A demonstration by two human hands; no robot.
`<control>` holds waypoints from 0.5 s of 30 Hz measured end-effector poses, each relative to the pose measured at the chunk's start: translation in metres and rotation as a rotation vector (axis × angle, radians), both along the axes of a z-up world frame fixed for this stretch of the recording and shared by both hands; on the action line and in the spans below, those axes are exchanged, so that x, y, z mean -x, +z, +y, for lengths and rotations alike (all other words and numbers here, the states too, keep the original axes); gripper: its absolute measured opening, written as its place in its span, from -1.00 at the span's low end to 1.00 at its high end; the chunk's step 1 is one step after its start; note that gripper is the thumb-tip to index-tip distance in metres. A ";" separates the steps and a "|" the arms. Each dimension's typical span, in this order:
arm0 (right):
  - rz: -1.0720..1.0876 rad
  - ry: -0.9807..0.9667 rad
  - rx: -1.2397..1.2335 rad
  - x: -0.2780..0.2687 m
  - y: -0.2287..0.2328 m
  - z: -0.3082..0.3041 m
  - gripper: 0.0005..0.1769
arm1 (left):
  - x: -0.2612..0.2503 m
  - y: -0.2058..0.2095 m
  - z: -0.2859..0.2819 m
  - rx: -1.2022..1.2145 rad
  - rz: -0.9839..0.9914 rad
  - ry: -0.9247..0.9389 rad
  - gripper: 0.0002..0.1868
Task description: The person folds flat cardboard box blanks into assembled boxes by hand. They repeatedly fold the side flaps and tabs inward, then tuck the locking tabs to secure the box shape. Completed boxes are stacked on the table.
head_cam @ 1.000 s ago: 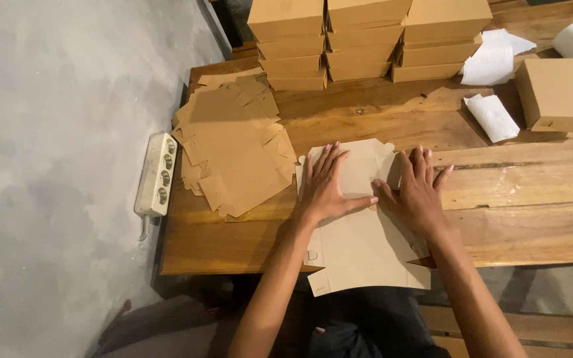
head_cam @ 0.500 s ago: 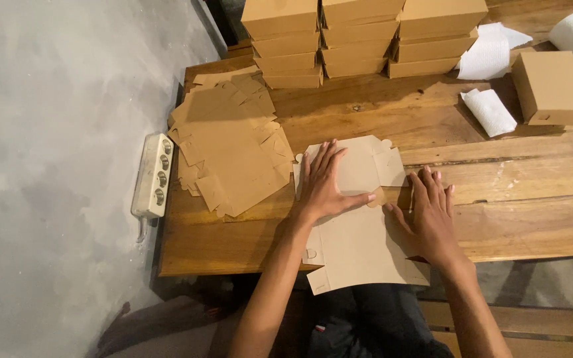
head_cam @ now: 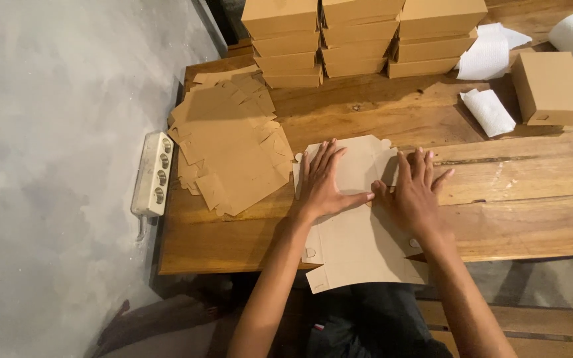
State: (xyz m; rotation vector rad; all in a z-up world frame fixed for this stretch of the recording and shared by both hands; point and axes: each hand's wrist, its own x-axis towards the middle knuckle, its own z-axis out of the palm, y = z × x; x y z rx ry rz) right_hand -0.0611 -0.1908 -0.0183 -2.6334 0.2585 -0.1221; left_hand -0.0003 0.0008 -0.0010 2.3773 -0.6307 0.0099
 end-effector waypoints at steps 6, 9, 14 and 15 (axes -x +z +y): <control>-0.071 0.052 0.006 0.018 0.010 0.029 -0.25 | -0.008 -0.009 0.002 -0.025 0.007 0.001 0.26; -0.147 0.175 -0.048 0.027 -0.009 0.036 -0.20 | -0.010 -0.014 0.006 -0.028 -0.026 -0.027 0.16; -0.302 0.153 -0.017 0.034 -0.006 0.037 -0.30 | -0.001 -0.009 0.023 0.109 -0.155 0.079 -0.18; -0.305 0.157 -0.019 0.034 -0.006 0.037 -0.30 | 0.012 -0.007 0.029 0.108 -0.159 0.082 -0.18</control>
